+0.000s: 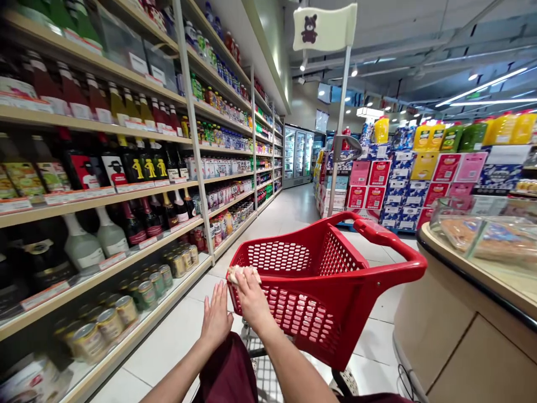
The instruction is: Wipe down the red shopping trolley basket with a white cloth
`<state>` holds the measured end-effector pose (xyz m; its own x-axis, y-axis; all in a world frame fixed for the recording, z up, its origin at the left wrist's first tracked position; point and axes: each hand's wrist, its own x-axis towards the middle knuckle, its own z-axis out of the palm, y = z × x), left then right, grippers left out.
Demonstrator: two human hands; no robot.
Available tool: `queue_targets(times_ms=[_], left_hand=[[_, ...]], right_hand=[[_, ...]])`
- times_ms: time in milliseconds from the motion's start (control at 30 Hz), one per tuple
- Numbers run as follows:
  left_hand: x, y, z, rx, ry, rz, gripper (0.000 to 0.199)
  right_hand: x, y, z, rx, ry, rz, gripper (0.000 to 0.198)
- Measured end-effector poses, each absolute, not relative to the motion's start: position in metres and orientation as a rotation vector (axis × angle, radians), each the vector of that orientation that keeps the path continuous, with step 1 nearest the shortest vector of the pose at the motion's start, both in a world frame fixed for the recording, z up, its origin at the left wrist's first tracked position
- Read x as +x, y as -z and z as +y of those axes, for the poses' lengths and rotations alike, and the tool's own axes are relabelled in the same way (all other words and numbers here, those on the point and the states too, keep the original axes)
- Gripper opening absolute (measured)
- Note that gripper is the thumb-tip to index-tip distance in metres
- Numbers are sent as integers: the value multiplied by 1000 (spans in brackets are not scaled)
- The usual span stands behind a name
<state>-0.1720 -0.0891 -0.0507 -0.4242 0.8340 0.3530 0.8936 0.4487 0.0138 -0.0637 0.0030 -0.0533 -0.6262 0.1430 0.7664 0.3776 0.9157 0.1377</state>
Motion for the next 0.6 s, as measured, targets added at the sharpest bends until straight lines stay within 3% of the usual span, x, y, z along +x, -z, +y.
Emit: queue_targets(times_ms=[167, 367, 600], left_hand=[[-187, 49, -98, -1478, 242, -2414, 72], [-165, 44, -84, -1536, 335, -2402, 70], [-133, 31, -66, -1694, 436, -2217, 75]], right_hand=[[-59, 94, -2, -391, 372, -2420, 36], [-24, 56, 10, -541, 516, -2216, 46], [19, 89, 17, -497, 623, -2193, 38]])
